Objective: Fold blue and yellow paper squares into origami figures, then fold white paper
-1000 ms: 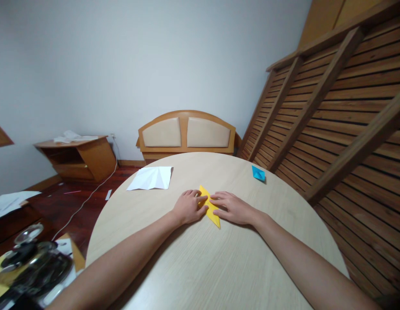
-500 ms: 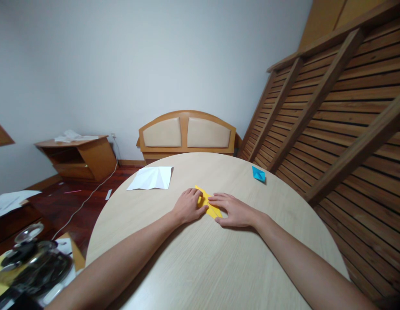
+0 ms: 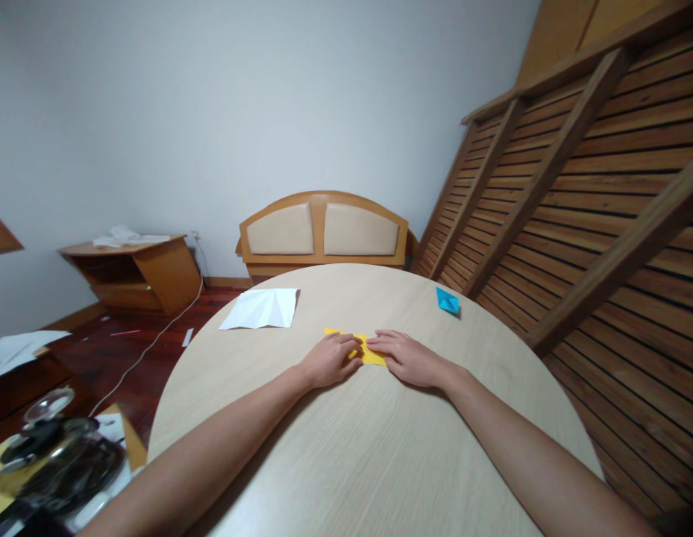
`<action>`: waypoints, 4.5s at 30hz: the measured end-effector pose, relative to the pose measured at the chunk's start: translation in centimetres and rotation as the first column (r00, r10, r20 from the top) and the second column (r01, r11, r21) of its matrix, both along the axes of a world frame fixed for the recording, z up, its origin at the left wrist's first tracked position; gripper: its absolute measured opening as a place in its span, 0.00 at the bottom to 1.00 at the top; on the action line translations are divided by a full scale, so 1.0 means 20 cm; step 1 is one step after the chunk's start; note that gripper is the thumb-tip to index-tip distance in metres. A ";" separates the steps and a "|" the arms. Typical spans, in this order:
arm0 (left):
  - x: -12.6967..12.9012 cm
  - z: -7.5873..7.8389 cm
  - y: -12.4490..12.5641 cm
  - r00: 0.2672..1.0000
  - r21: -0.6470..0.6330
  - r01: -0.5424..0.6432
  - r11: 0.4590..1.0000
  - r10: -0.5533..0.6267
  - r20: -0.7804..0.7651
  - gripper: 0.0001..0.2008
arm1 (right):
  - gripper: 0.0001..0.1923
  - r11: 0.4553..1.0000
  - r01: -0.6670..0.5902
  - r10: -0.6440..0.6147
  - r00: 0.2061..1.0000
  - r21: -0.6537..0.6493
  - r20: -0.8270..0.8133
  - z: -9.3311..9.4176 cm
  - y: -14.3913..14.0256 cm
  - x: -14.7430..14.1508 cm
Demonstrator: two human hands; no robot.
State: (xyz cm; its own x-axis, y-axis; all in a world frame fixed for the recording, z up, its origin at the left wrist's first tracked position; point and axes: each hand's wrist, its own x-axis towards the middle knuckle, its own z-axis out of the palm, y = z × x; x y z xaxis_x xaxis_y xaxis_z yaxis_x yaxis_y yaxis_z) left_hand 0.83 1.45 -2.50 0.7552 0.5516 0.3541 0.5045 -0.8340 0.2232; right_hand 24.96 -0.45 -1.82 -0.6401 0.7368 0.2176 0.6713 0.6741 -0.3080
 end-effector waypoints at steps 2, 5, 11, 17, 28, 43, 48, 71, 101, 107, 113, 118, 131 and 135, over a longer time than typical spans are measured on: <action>0.00 0.01 0.00 1.000 -0.003 0.002 1.000 -0.002 -0.022 0.11 | 0.26 1.000 0.012 -0.012 1.000 0.017 0.002 0.00 0.00 0.00; -0.01 0.02 -0.01 0.999 0.005 0.001 1.000 -0.001 -0.035 0.13 | 0.21 0.999 0.002 -0.002 1.000 0.040 -0.008 0.02 -0.01 -0.01; -0.01 0.02 -0.01 0.999 0.002 -0.016 1.000 0.016 -0.051 0.14 | 0.18 0.998 0.003 -0.001 0.999 0.056 -0.037 0.05 -0.03 -0.03; 0.00 0.02 0.00 0.998 0.023 -0.016 1.000 0.018 -0.062 0.13 | 0.15 0.999 0.050 -0.050 0.998 0.020 -0.034 0.05 -0.04 -0.02; 0.00 -0.01 0.01 0.999 0.051 -0.033 0.998 0.034 -0.033 0.13 | 0.12 0.996 0.081 -0.083 0.996 0.044 0.036 0.07 -0.04 -0.03; 0.00 0.02 -0.02 0.998 0.061 -0.060 0.996 0.062 -0.030 0.14 | 0.13 0.987 0.160 -0.162 0.986 -0.033 -0.046 0.08 -0.05 -0.03; 0.00 0.01 -0.01 0.998 0.047 -0.063 0.997 0.064 -0.023 0.13 | 0.10 0.993 0.116 -0.117 0.992 -0.017 -0.046 0.09 -0.06 -0.02; 0.00 0.00 0.00 0.998 0.048 -0.055 0.997 0.056 -0.022 0.13 | 0.14 0.996 0.072 -0.075 0.996 0.054 0.049 0.08 -0.04 0.00; 0.00 -0.01 0.03 0.994 0.061 -0.108 0.992 0.108 0.001 0.07 | 0.13 0.994 0.082 -0.083 0.996 0.076 0.022 0.08 -0.05 -0.04; 0.00 -0.02 0.04 0.991 0.099 -0.134 0.986 0.136 -0.018 0.09 | 0.11 0.980 0.152 -0.159 0.986 0.127 0.052 0.07 -0.06 -0.07; 0.01 0.00 0.03 0.993 0.131 -0.109 0.985 0.112 -0.021 0.11 | 0.11 0.977 0.154 -0.162 0.986 0.151 0.049 0.08 -0.07 -0.08; 0.01 0.02 0.01 0.994 0.157 -0.094 0.983 0.101 -0.041 0.11 | 0.11 0.978 0.135 -0.144 0.988 0.161 0.048 0.10 -0.08 -0.09; 0.02 0.01 0.00 0.997 0.194 -0.039 0.980 0.052 -0.063 0.11 | 0.12 0.982 0.001 -0.008 0.999 0.188 0.037 0.10 -0.07 -0.10; 0.01 0.03 0.00 0.996 0.183 -0.046 0.982 0.058 -0.062 0.12 | 0.10 0.981 0.021 -0.025 0.999 0.193 0.020 0.10 -0.07 -0.08</action>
State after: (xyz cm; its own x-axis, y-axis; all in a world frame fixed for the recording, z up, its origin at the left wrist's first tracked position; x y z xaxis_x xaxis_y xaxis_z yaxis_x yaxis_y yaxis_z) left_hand 1.02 1.48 -1.88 0.7523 0.5223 0.4016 0.5570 -0.8297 0.0356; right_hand 23.27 -1.82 0.19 -0.6295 0.6971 0.3431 0.6927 0.7036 -0.1585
